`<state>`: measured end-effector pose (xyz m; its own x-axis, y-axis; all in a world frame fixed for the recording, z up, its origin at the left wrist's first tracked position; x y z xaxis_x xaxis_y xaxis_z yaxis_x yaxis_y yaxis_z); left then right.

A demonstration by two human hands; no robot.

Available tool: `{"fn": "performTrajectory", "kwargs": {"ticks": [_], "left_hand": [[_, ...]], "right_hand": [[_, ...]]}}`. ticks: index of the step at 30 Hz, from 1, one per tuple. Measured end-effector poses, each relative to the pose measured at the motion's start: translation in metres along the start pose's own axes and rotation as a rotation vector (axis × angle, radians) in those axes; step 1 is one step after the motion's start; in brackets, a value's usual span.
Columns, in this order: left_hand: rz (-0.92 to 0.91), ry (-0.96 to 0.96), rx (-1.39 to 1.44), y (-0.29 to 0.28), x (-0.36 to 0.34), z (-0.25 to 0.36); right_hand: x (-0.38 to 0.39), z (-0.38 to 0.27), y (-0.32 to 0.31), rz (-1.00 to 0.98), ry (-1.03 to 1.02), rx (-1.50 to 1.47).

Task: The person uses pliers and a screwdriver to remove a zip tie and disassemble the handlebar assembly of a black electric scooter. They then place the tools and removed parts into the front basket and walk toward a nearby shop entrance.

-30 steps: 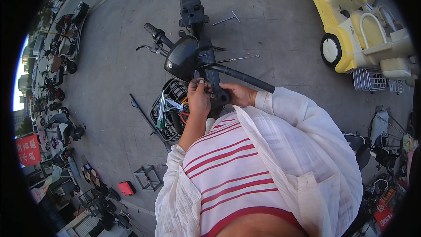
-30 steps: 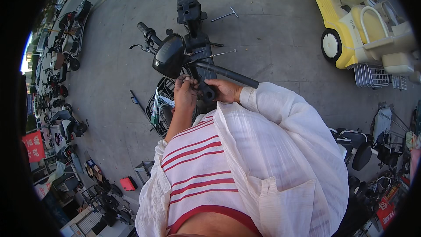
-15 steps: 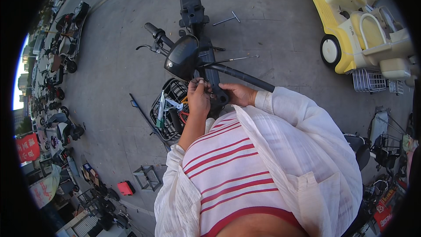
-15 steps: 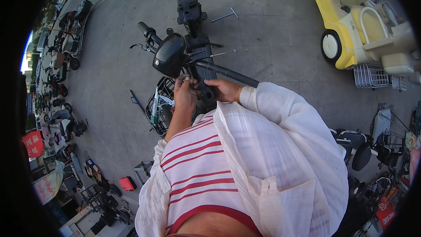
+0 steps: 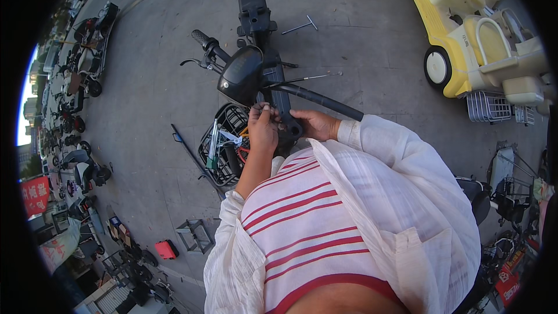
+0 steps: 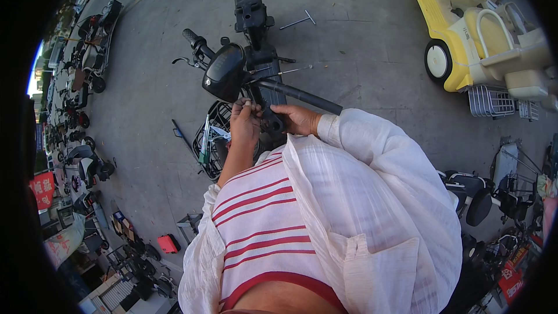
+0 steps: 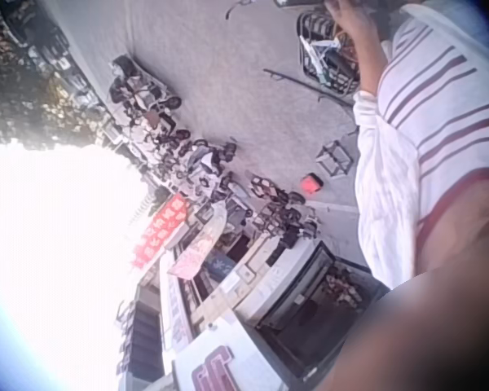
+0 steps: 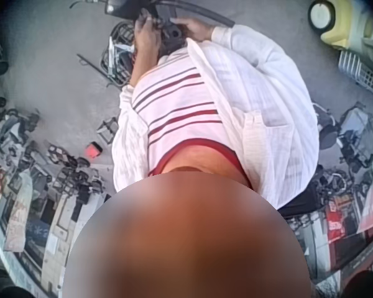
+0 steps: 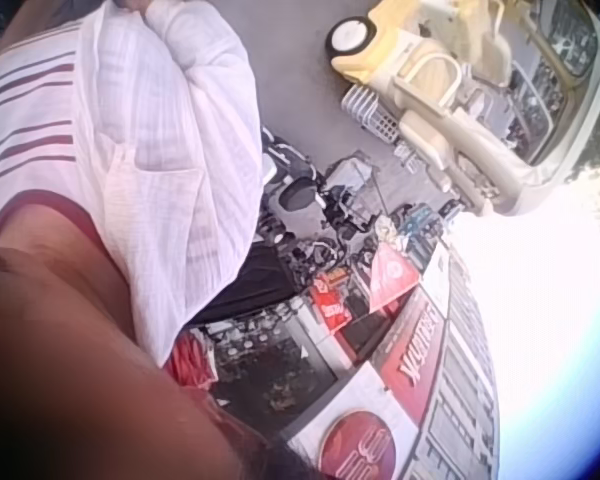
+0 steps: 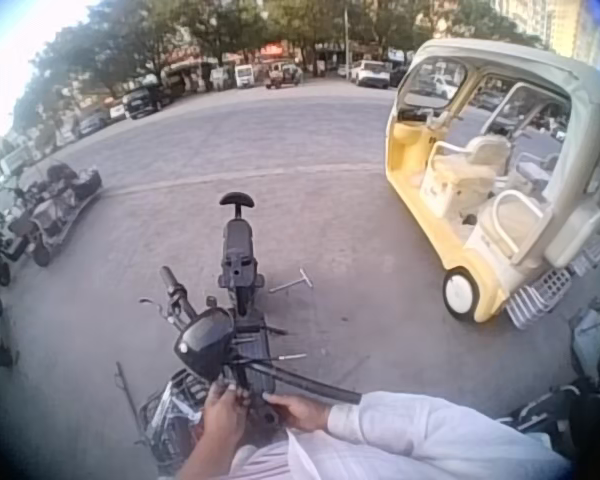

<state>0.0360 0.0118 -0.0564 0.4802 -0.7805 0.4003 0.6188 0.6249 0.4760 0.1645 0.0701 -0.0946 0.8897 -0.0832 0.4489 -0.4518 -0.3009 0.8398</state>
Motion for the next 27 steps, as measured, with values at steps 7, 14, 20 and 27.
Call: {"fn": "performTrajectory", "kwargs": {"ticks": [7, 14, 20, 27], "left_hand": [[0.008, 0.035, 0.019, -0.003, -0.002, -0.002], [0.004, 0.019, 0.005, -0.01, -0.002, -0.003], [-0.029, 0.036, -0.016, -0.014, -0.004, -0.005], [-0.059, 0.063, -0.016, -0.019, -0.003, -0.004]], "right_hand": [[-0.001, 0.0, -0.005, 0.043, -0.005, 0.124], [-0.01, -0.03, 0.015, 0.29, -0.463, 0.589], [-0.027, -0.036, 0.043, 0.198, -0.421, 0.33], [-0.035, -0.037, 0.041, 0.143, -0.352, 0.318]]}}
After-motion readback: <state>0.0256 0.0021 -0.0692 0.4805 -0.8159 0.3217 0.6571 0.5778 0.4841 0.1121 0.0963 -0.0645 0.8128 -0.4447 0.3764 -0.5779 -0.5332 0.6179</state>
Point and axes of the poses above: each hand's wrist, its own x-axis away from the middle knuckle, its own y-axis out of the palm, z = x × y, the point moved 4 cm from there along -x, towards the middle knuckle, and after that the axes turned 6 degrees about -x, right-handed, at the moved point
